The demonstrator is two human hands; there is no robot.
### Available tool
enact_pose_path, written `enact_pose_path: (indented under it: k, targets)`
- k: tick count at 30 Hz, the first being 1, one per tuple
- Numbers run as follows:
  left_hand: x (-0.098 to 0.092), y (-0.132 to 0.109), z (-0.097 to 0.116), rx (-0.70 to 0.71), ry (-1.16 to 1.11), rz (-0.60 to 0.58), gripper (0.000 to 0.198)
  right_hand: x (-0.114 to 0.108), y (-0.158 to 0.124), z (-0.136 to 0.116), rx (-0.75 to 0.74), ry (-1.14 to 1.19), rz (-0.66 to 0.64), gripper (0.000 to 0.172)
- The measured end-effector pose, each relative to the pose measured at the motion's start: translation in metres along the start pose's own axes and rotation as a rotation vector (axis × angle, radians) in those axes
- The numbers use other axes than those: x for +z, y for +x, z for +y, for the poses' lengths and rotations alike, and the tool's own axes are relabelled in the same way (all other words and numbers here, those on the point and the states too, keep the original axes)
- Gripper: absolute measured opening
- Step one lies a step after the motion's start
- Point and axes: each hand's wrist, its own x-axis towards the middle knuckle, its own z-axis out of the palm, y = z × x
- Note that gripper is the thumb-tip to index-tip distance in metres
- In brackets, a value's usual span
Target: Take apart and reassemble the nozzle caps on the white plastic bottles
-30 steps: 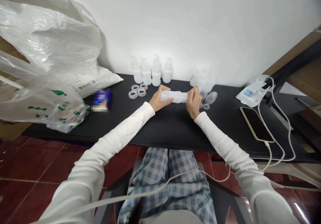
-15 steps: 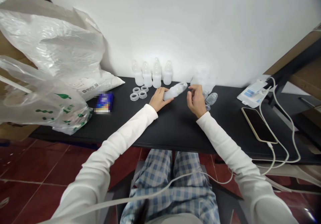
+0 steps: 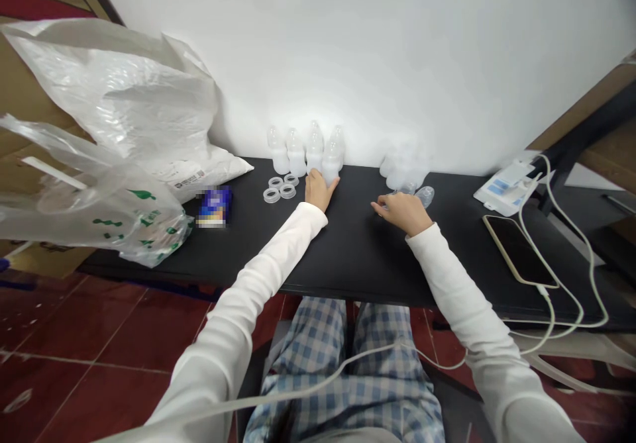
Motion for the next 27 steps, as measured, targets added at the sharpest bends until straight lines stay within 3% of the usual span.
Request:
enact_pose_path:
  k: [5, 11, 16, 20, 24, 27]
  targets:
    - [0.001, 0.007, -0.002, -0.021, 0.020, 0.018, 0.041, 0.004, 0.001, 0.002, -0.073, -0.009, -0.023, 0.025]
    - [-0.015, 0.003, 0.004, 0.033, 0.094, -0.084, 0.035, 0.014, 0.003, 0.004, -0.190, -0.039, 0.098, 0.015]
    - [-0.042, -0.011, 0.003, 0.034, 0.308, -0.046, 0.032, 0.021, 0.007, 0.002, -0.237, 0.006, 0.166, 0.019]
    - [-0.048, -0.017, -0.003, -0.010, 0.430, 0.012, 0.035, 0.023, 0.009, -0.006, -0.240, 0.036, 0.197, 0.023]
    - [-0.042, -0.025, 0.007, -0.023, 0.560, -0.065, 0.033, 0.024, 0.011, -0.013, -0.230, 0.032, 0.207, 0.024]
    - [-0.036, -0.033, 0.019, 0.064, 0.586, -0.175, 0.034, 0.025, 0.013, -0.014, -0.253, 0.104, 0.203, 0.032]
